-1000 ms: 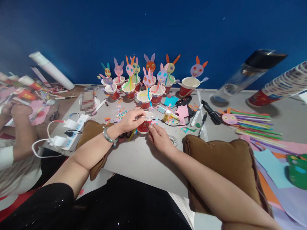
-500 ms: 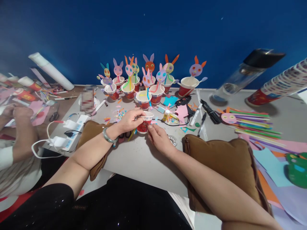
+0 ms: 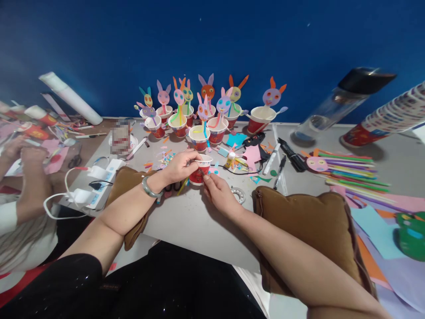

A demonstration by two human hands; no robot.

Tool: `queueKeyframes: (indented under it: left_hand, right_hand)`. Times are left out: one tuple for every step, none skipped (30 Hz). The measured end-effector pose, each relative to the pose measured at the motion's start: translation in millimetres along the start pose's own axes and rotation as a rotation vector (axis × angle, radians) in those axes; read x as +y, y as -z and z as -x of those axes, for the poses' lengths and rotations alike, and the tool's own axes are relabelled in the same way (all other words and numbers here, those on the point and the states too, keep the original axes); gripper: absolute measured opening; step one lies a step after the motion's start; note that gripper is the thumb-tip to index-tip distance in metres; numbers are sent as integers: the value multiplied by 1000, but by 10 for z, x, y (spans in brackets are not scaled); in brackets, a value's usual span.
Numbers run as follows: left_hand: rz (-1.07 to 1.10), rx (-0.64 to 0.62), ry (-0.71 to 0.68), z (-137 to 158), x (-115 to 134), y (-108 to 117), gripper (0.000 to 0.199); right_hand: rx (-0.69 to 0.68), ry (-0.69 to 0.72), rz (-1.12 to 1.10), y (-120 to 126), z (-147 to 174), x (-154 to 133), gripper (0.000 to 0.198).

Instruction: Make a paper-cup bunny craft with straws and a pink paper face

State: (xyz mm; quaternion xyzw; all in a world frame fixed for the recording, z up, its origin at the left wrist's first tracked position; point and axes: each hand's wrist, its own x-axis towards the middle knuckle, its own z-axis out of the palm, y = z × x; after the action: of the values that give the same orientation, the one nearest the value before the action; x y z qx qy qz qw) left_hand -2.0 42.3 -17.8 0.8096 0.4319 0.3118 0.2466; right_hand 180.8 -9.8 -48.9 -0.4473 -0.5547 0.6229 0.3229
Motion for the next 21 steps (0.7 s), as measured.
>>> queueKeyframes:
  left_hand:
    - [4, -2, -8, 1, 0, -2, 14]
    - [6, -4, -15, 3, 1, -5, 14]
    - [7, -5, -19, 4, 3, -7, 15]
    - [8, -5, -22, 4, 3, -9, 15]
    - [7, -3, -23, 4, 3, -11, 15]
    - [5, -3, -23, 4, 3, -11, 15]
    - [2, -4, -23, 3, 0, -12, 15]
    - [1, -5, -23, 3, -3, -12, 15]
    - [-1, -6, -23, 2, -7, -12, 15]
    - [-2, -7, -24, 1, -11, -12, 15]
    - [-2, -5, -25, 1, -14, -12, 15]
    - [-1, -2, -26, 1, -17, -12, 15]
    - [-1, 2, -27, 1, -19, -12, 15]
    - [-2, 5, -26, 2, -20, -12, 15]
    - [-3, 6, -25, 3, -20, -12, 15]
    - [-6, 6, -24, 3, -19, -12, 15]
    - [-11, 5, -25, 4, -19, -12, 15]
    - [-17, 4, -29, 5, -19, -13, 15]
    - [-25, 1, -34, 6, -19, -15, 15]
    - [-35, -2, -41, 7, -20, -17, 15]
    - [-43, -5, -48, 8, -22, -20, 16]
  right_hand:
    - [11, 9, 5, 6, -5, 3, 49]
    - [21, 17, 12, 12, -10, 6, 49]
    - [30, 23, 20, 18, -15, 8, 49]
    - [34, 26, 27, 22, -18, 8, 48]
    - [33, 27, 33, 25, -19, 6, 48]
    - [31, 28, 37, 26, -19, 3, 48]
    - [32, 29, 38, 27, -17, -1, 48]
    - [32, 29, 35, 26, -14, -6, 48]
    - [34, 29, 30, 26, -11, -11, 48]
    - [36, 29, 25, 26, -8, -14, 48]
    - [37, 30, 19, 27, -5, -17, 48]
    - [37, 30, 15, 29, -3, -19, 48]
    - [34, 29, 13, 31, -3, -20, 48]
    - [32, 28, 14, 32, -3, -21, 48]
    - [33, 27, 14, 33, -5, -21, 47]
    - [34, 25, 14, 34, -7, -21, 47]
    - [36, 24, 12, 34, -9, -22, 47]
    - [36, 24, 10, 35, -11, -22, 47]
    - [37, 25, 11, 35, -13, -23, 47]
    - [37, 25, 15, 37, -14, -25, 48]
    - [35, 24, 24, 40, -15, -25, 48]
